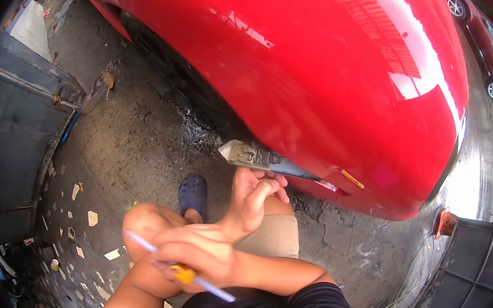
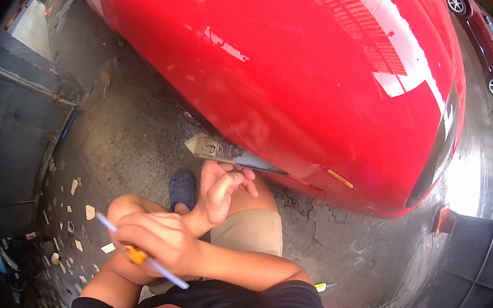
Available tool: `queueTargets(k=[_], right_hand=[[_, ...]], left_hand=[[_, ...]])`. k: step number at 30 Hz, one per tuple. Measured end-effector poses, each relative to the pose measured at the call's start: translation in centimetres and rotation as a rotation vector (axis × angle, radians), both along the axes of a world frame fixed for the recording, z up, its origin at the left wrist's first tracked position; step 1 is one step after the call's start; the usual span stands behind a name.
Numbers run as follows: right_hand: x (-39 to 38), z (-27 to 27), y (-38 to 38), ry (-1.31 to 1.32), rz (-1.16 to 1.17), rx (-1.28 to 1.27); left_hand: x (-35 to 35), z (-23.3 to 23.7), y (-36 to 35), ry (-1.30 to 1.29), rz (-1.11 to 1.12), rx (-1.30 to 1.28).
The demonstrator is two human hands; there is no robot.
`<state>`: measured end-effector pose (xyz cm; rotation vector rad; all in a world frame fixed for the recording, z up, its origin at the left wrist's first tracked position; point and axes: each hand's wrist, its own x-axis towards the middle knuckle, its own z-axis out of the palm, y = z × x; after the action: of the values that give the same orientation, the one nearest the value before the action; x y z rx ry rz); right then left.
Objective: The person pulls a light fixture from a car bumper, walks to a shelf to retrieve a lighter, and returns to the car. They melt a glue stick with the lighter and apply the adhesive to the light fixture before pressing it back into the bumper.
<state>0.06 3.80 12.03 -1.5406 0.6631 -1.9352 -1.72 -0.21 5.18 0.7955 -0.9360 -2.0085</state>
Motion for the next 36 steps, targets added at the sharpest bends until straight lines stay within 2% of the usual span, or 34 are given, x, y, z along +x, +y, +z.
queueTargets(k=[6, 9, 10, 11, 13, 14, 17, 18, 21, 23, 25, 27, 29, 31, 33, 36], right_hand=[[-5.2, -2.4, 3.0, 0.169, -0.320, 0.080], [-6.6, -3.1, 3.5, 0.268, -0.416, 0.111], [-6.9, -3.8, 3.6, 0.314, -0.433, 0.103], [-7.3, -4.5, 3.7, 0.360, -0.453, 0.094], [-7.7, -5.6, 3.6, 0.400, -0.488, 0.075], [-7.8, -5.9, 3.4, 0.392, -0.501, 0.071], [-7.9, -6.6, 2.6, 0.420, -0.507, 0.066], [-8.4, -6.9, 2.5, 0.455, -0.475, 0.068], [-7.9, -7.2, 2.5, 0.484, -0.460, 0.148], [-7.6, -7.7, 2.7, 0.478, -0.463, 0.210], [-6.9, -7.9, 3.2, 0.391, -0.478, 0.298], [-6.6, -8.2, 3.8, 0.342, -0.508, 0.348], [-7.5, -9.0, 4.6, 0.330, -0.557, 0.361], [-8.6, -10.2, 6.2, 0.294, -0.636, 0.374], [-10.1, -11.7, 6.3, 0.297, -0.848, 0.291], [-11.2, -10.5, 6.0, 0.151, -1.052, 0.420]], left_hand=[[0.9, -0.3, -0.3, -0.090, 0.072, 0.052], [1.7, -1.5, 0.4, -0.307, 0.060, -0.008], [2.3, -0.1, 0.8, -0.351, 0.013, 0.117], [4.0, -0.5, 1.5, -0.349, -0.027, 0.088], [6.5, -0.4, 3.0, -0.500, 0.050, -0.670], [6.8, 0.1, 4.5, -0.125, 0.060, 0.062], [6.1, 3.0, 5.8, -0.007, 0.079, 0.041], [6.8, 2.5, 5.6, 0.081, 0.031, -0.003], [6.7, 2.7, 5.0, 0.013, 0.143, 0.002], [6.7, 2.3, 4.5, 0.074, 0.248, -0.024], [6.6, 2.2, 4.1, 0.117, 0.320, -0.034], [6.9, 2.1, 3.1, 0.027, 0.451, -0.054], [8.2, 1.2, 1.8, 0.082, 0.458, -0.068], [7.9, 0.6, 1.0, 0.086, 0.395, -0.015], [6.8, 0.6, 0.2, 0.082, 0.323, 0.025], [4.9, 0.3, -0.5, 0.125, 0.238, -0.037]])
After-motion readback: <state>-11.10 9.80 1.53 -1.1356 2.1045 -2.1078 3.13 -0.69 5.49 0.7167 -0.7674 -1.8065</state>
